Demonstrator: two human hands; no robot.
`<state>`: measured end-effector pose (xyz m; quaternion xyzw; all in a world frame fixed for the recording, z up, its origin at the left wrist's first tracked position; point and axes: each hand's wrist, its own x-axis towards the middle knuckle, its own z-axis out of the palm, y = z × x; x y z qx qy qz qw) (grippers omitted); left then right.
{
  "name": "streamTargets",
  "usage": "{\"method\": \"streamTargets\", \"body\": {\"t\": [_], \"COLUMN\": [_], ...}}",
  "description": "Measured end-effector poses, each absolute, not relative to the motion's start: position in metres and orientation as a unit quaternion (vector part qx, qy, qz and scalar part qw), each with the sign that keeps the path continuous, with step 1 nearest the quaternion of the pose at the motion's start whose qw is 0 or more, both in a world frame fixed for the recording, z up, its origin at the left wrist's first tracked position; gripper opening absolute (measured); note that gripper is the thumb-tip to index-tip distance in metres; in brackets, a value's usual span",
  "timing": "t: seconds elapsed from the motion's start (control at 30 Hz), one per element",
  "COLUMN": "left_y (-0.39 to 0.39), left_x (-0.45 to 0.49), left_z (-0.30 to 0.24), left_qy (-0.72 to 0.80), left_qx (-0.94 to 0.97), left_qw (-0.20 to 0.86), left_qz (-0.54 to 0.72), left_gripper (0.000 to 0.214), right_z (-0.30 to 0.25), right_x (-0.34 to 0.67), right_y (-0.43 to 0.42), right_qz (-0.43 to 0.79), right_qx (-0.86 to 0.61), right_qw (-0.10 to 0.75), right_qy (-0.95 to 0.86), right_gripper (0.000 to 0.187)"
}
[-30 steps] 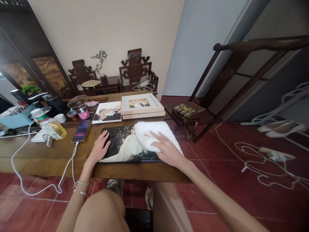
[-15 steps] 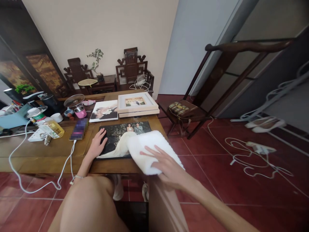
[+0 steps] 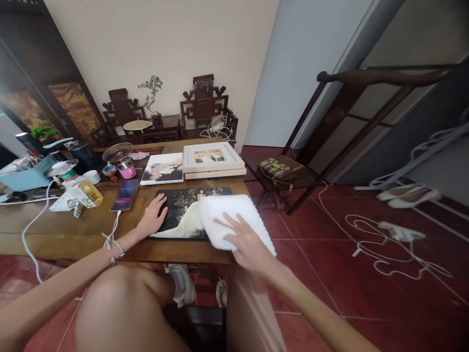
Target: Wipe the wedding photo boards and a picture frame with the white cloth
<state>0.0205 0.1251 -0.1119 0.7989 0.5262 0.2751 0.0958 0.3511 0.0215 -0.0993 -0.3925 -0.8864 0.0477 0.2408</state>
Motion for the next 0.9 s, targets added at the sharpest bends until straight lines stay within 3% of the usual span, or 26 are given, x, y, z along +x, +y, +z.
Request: {"method": "streamTargets", "body": {"t": [0.13, 0.43, 0.73, 0.9], "left_y": [0.126, 0.116, 0.114, 0.114], "left_x": [0.020, 0.019, 0.016, 0.013], "left_z": [-0.112, -0.110, -0.113, -0.114], "left_qy": [0.525, 0.539, 0.543, 0.542], "left_qx": [0.801, 0.792, 0.783, 0.782], "left_qw": [0.096, 0.090, 0.104, 0.117], "left_qz": [0.269, 0.274, 0.286, 0.285], "left_gripper": [0.044, 0.040, 0.040, 0.041], "right_z": [-0.096, -0.098, -0.099, -0.093], "right_x": [0.359, 0.362, 0.333, 0.344], "right_y": [0.010, 0.092, 0.007, 0.025], "right_qz": [0.067, 0.045, 0.032, 0.034], "right_qx": [-0.365, -0.452, -0.378, -0.369], "right_qw": [0.229, 0.267, 0.245, 0.224], "right_qy": [-0.900, -0.850, -0.892, -0.901], "right_gripper": [0.045, 0.049, 0.040, 0.041]}}
